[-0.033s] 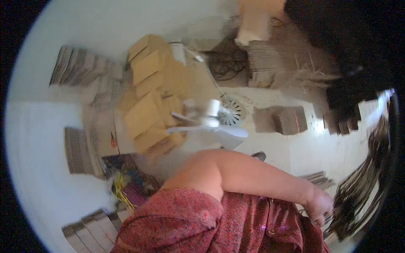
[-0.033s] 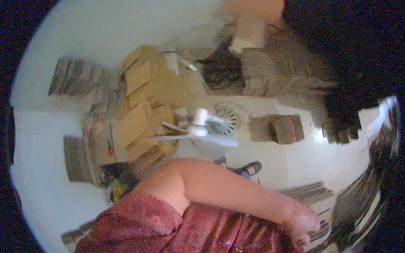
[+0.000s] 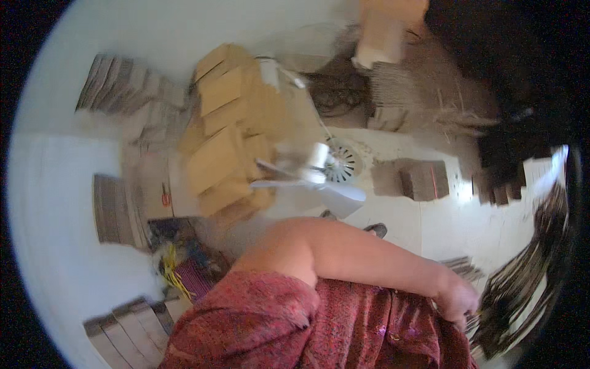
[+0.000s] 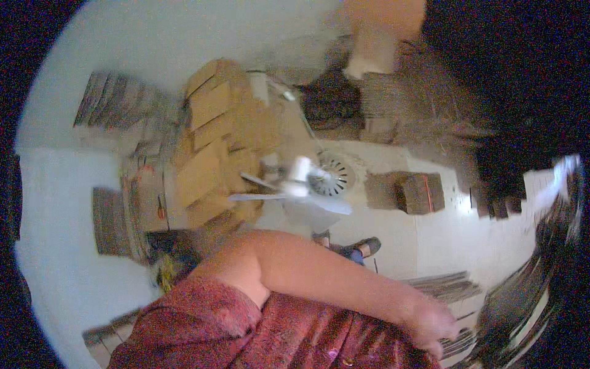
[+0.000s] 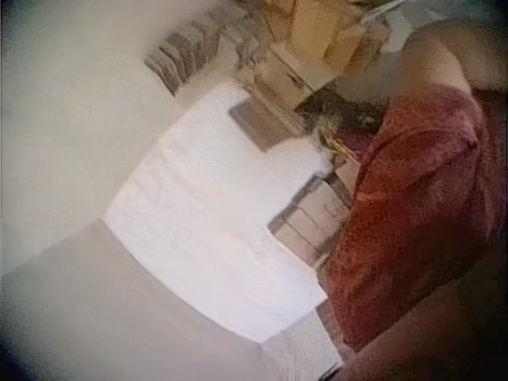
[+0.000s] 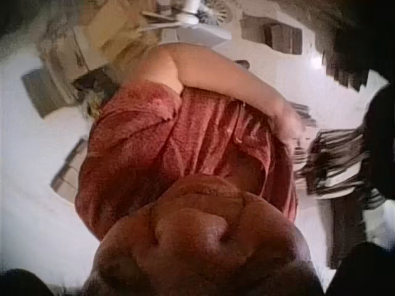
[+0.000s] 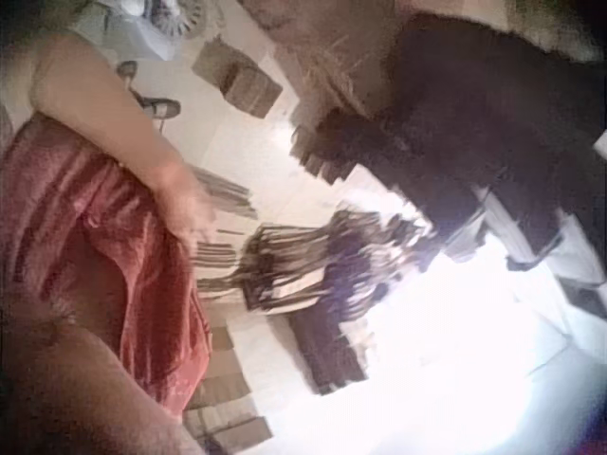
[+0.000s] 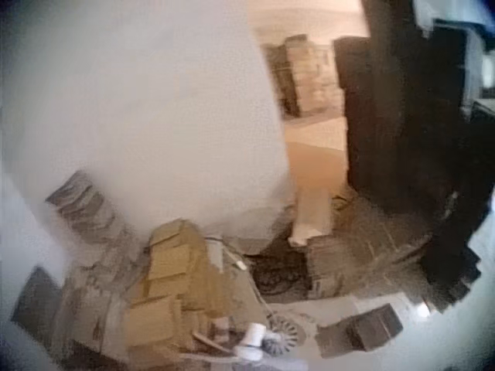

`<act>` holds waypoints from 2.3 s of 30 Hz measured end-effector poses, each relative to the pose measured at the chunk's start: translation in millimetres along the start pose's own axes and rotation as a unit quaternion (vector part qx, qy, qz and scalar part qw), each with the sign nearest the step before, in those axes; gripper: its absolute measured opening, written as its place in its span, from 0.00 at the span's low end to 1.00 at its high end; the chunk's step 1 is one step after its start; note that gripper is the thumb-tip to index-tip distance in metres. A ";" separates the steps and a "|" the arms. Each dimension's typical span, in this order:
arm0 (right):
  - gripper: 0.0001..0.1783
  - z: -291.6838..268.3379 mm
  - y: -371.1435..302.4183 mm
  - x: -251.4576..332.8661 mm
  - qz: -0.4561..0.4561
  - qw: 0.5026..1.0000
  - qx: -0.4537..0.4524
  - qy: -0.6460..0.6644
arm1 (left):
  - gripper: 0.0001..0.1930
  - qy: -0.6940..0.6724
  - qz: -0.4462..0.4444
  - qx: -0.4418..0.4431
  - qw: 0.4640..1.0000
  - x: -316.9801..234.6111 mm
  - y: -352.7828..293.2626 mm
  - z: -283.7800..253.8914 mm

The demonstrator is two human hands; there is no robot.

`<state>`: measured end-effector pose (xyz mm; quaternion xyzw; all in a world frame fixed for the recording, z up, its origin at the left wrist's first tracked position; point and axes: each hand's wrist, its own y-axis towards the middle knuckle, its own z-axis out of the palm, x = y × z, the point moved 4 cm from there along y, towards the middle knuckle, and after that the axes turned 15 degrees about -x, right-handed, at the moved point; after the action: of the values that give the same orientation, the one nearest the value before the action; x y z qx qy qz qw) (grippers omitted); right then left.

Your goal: The person gathers flat cardboard pieces, aligns them into a stack, and secures the bundle with a red plastic tie. The person then moves the tied bundle aside and begins handling another stack of cardboard.

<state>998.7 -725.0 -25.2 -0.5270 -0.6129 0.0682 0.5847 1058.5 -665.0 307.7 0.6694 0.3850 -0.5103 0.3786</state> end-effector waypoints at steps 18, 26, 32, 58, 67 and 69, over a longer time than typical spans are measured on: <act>0.18 110.3 -7.4 133.6 -0.169 0.924 0.228 -0.255 | 0.20 -0.095 -0.489 -0.732 0.465 62.9 -495.5 154.9; 0.18 186.2 -55.3 160.7 -0.217 0.874 0.278 -0.333 | 0.21 -0.101 -0.510 -0.777 0.356 129.1 -517.1 298.6; 0.17 267.2 -107.8 163.3 -0.241 0.839 0.306 -0.380 | 0.18 -0.162 -0.503 -0.802 0.280 95.3 -587.8 347.2; 0.14 621.6 -238.4 220.5 -0.332 0.696 0.434 -0.466 | 0.14 -0.106 -0.644 -0.740 0.165 93.3 -857.1 500.7; 0.14 700.9 -278.6 236.9 -0.329 0.660 0.458 -0.496 | 0.09 -0.291 -0.313 -0.900 -0.089 117.2 -903.8 515.5; 0.15 721.0 -284.4 230.4 -0.330 0.655 0.456 -0.504 | 0.11 -0.299 -0.232 -0.912 -0.159 140.4 -912.1 527.1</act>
<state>324.2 -297.4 101.1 0.1580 -0.8389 0.3970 0.3372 55.1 -740.8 -34.5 0.6937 -0.4463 -0.1442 -0.5467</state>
